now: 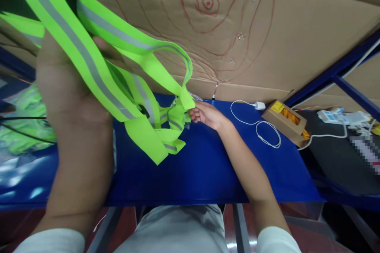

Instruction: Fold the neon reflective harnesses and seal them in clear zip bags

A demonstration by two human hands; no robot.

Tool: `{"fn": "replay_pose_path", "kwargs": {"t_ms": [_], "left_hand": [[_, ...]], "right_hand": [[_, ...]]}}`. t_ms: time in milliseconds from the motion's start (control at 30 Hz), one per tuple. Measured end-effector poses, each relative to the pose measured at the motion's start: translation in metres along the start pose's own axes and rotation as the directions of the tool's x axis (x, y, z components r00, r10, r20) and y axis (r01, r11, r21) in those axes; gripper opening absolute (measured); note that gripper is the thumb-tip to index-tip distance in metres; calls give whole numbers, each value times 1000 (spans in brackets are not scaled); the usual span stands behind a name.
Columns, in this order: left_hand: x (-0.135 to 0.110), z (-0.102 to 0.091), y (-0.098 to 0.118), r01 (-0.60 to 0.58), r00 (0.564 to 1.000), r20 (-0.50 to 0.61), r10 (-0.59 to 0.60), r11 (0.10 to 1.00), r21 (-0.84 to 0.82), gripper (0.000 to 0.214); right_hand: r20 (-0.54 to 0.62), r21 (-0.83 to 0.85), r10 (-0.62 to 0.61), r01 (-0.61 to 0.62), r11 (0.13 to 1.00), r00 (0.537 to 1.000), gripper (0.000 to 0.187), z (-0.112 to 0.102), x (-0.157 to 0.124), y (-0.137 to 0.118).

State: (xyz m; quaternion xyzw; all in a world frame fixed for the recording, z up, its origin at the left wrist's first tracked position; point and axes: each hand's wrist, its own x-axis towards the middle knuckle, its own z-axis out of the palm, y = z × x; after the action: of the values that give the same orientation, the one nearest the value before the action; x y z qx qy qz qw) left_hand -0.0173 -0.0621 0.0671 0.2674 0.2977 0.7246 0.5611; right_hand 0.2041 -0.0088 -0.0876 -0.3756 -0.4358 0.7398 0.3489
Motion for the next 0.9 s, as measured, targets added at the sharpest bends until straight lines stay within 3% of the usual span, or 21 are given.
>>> {"fn": "replay_pose_path", "kwargs": {"t_ms": [133, 267, 367, 467, 567, 633, 767, 900], "left_hand": [[0, 1, 1, -98, 994, 52, 100, 994, -52, 34], [-1, 1, -2, -103, 987, 123, 107, 994, -39, 35], [-4, 4, -6, -53, 987, 145, 76, 986, -158, 41], [-10, 8, -8, -2, 989, 144, 33, 977, -211, 43], [-14, 10, -7, -7, 990, 135, 36, 977, -213, 43], [-14, 10, -6, -32, 987, 144, 64, 975, -218, 45], [-14, 9, -5, -20, 985, 165, 57, 976, -217, 49], [-15, 11, -5, 21, 989, 150, 7, 983, -185, 50]], "right_hand": [[-84, -7, -107, 107, 994, 991, 29, -7, 0, -4], [-30, -47, -180, 179, 983, 983, 58, 3, 1, 3], [-115, -134, -255, 239, 962, 960, 56, 18, 6, 15], [-256, -217, -348, 297, 930, 902, 46, 30, 13, 25], [-412, -184, -407, 364, 913, 815, 42, 32, 17, 26], [-461, -145, -418, 398, 906, 783, 38, 28, 17, 22], [-477, -110, -368, 361, 926, 798, 40, 19, 14, 14], [-455, -84, -161, 138, 987, 876, 48, 12, 12, 9]]}}
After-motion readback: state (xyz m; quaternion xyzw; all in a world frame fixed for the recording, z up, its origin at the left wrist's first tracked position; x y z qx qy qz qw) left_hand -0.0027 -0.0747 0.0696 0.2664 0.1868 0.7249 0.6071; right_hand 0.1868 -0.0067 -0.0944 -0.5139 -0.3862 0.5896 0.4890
